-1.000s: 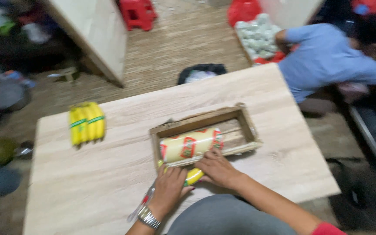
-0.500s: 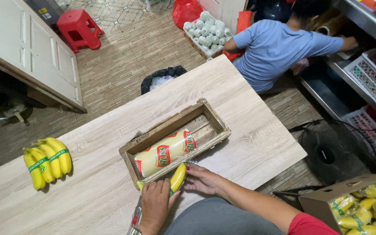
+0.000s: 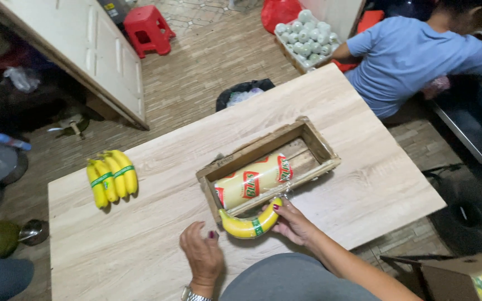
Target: Wrapping bunches of bananas in plastic film and placing them into a box.
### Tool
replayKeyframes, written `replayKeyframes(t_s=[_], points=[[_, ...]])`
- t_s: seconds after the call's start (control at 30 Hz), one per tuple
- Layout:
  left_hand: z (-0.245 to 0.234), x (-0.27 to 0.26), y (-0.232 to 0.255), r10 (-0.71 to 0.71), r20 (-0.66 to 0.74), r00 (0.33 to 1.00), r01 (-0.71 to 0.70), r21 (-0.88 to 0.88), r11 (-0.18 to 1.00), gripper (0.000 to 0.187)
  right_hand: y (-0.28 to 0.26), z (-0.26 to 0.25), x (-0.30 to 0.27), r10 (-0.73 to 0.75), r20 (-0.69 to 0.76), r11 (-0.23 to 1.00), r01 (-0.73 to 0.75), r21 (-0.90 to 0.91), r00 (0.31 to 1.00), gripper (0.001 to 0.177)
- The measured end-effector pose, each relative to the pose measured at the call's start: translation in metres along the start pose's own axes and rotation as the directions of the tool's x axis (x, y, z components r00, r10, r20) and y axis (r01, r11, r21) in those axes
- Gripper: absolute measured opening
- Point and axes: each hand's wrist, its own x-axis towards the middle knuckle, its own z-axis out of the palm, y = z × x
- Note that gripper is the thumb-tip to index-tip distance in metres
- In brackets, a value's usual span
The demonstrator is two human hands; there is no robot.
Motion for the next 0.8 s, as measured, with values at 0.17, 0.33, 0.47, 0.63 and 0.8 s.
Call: replayKeyframes(t_s=[0.17, 0.33, 0.47, 0.63, 0.8], points=[[0.003, -0.063, -0.066, -0.485, 0.419, 0.767, 0.330, 0.391, 0.859, 0.049, 0.006, -0.006, 0.003, -0.005, 0.003, 0.998, 0.004, 0.061, 1.000, 0.052], [0.020, -0.106, -0.091, -0.327, 0.498, 0.803, 0.077, 0.458, 0.886, 0.054, 0.010, -0.008, 0.002, -0.054, 0.067, 0.998, 0.051, 0.044, 0.996, 0.049], [0.025, -0.099, -0.117, -0.332, 0.451, 0.829, 0.189, 0.333, 0.924, 0.028, 0.009, -0.006, 0.003, -0.061, 0.077, 0.998, 0.059, 0.030, 0.995, 0.054], [0.015, -0.045, -0.124, -0.786, 0.467, 0.406, 0.827, 0.179, 0.534, 0.018, 0.006, -0.006, 0.001, -0.056, 0.035, 0.998, 0.055, 0.016, 0.998, 0.050], [-0.035, 0.086, -0.036, -0.687, 0.641, 0.341, 0.934, -0.148, 0.326, 0.043, 0.009, -0.007, 0.003, -0.035, 0.019, 0.999, 0.035, 0.014, 0.999, 0.050]])
